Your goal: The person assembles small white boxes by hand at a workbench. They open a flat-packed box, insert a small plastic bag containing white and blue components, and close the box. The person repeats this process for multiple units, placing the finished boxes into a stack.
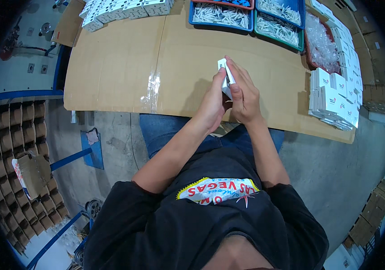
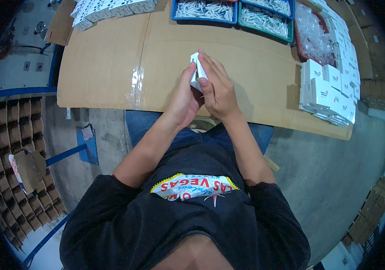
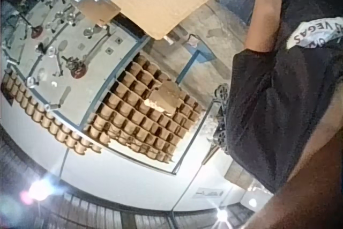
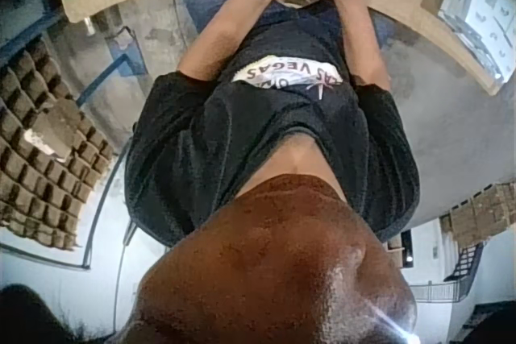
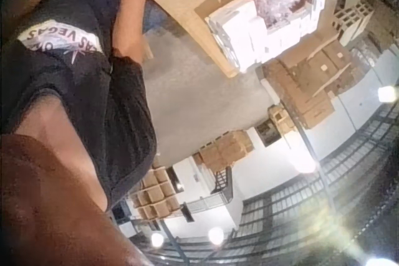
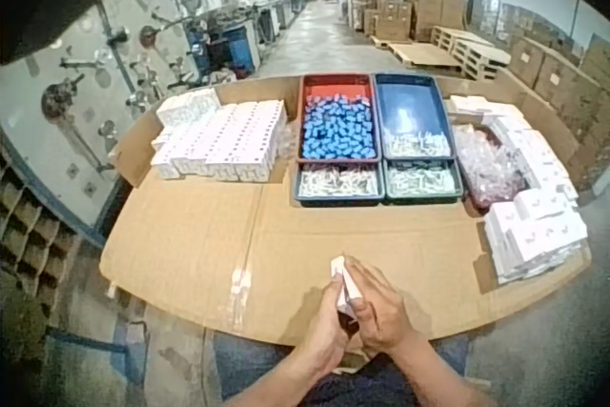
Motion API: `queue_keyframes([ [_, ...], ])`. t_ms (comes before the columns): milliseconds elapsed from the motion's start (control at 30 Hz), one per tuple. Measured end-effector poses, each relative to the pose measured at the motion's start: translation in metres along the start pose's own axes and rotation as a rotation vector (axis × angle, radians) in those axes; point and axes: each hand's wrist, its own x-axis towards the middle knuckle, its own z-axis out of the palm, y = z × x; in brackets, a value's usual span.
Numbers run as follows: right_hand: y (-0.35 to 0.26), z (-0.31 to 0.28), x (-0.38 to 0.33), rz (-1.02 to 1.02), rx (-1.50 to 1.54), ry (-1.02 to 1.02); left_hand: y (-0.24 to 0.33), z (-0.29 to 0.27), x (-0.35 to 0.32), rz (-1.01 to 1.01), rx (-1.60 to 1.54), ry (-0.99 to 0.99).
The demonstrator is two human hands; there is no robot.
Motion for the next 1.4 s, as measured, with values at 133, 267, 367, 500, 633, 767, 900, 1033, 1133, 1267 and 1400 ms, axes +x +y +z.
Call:
queue_keyframes([
  [133,-0.002,-0.001,0.003,0.060,0.084,-0.023,0.004,0.002,0.000,-0.008,0.016,-0.033],
  [267,0.003,-0.002,0.001,0.142,0.330,0.017,0.000,-0.015,0.011,0.008,0.065,-0.063],
  [367,0.002,-0.004,-0.003,0.284,0.391,0.051,0.003,-0.011,0.008,0.155,0.173,0.014],
  [500,0.000,-0.002,-0.003,0.439,0.432,0.023,0.007,-0.016,0.010,0.361,0.270,-0.019],
  [633,0.000,0.001,-0.004,0.515,0.549,-0.040,0.008,-0.015,0.011,0.403,0.154,-0.027],
  [767,-0.008,0.000,-0.001,0.420,0.489,-0.038,0.002,-0.021,0.019,0.544,0.250,0.024],
  [900,-0.013,-0.006,0.004,0.263,0.343,-0.037,0.005,-0.020,0.015,0.624,0.303,-0.031],
  [1033,-0.022,-0.003,0.004,0.167,0.396,0.050,0.008,-0.018,0.012,0.578,0.304,-0.148],
  [1133,-0.034,-0.005,0.011,0.033,0.228,0.130,0.007,-0.012,0.007,0.547,0.263,-0.198],
  [1267,-0.026,-0.002,0.006,0.013,0.203,0.106,0.010,-0.005,0.000,0.523,0.196,-0.230],
  [1400,-0.033,-0.005,0.005,0.014,0.171,0.081,0.013,-0.006,-0.004,0.534,0.195,-0.239],
])
